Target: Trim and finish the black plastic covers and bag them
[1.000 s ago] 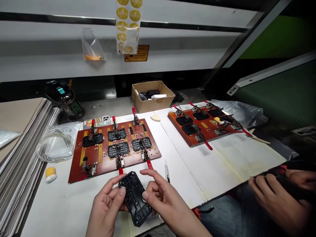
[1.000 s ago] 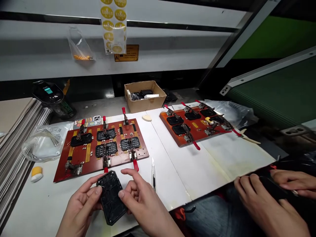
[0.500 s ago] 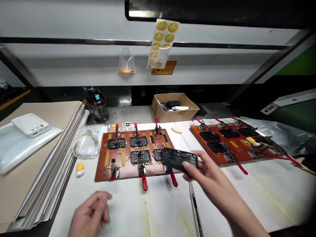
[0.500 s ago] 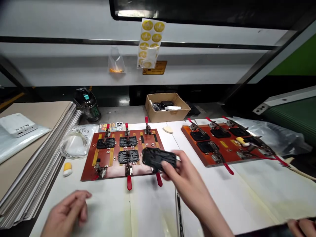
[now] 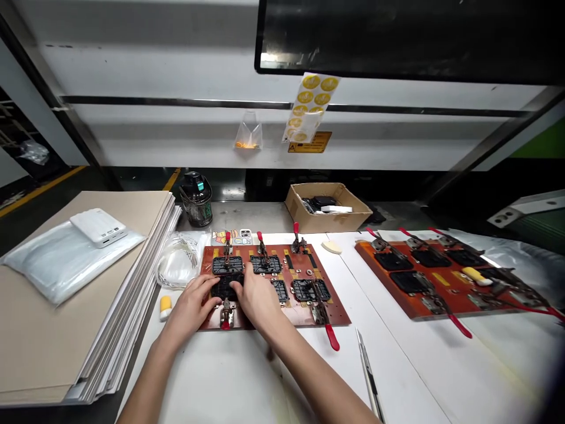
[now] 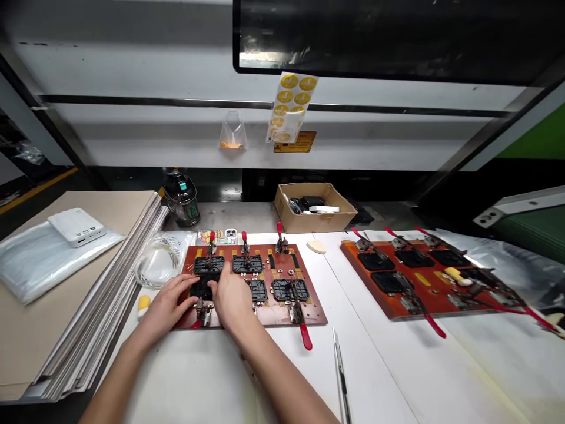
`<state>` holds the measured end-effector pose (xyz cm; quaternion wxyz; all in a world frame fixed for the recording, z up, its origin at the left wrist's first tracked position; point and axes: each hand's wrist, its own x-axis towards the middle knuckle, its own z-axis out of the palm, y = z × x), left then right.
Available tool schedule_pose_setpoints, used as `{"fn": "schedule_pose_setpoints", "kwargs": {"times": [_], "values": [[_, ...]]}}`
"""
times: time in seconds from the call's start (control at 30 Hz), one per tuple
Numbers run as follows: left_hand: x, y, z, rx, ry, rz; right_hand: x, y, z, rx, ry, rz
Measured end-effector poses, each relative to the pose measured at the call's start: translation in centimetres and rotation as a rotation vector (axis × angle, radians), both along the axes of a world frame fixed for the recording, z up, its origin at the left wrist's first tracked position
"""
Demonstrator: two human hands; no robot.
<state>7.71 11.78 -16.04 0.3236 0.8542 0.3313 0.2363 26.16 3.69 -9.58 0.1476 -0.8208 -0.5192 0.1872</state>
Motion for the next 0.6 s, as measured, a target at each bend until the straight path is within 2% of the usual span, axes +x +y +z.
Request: {"fn": "schedule_pose_setpoints", "kwargs": {"times": [0.17,0.33,0.47,0.6], "values": [[-0.2,-0.2,-0.4,0.013,0.015,-0.004,0.1,-1.0,0.5,-0.041,-0.098,-0.007],[-0.6,0.1,-0.3,0.002,0.023,-0.013,-0.4,-0.4,-1.1,-0.091,-0.14,0.055],[-0.6,-0.3,0.4,0.005,0.022,-0.015,-0.7,-0.1,-2.1,-0.118,-0.137,0.075],[-0.2,-0.5,0.9,0.015,0.023,-0.045,-0.6,-0.7,-1.4,-0.115,-0.125,0.071]]}}
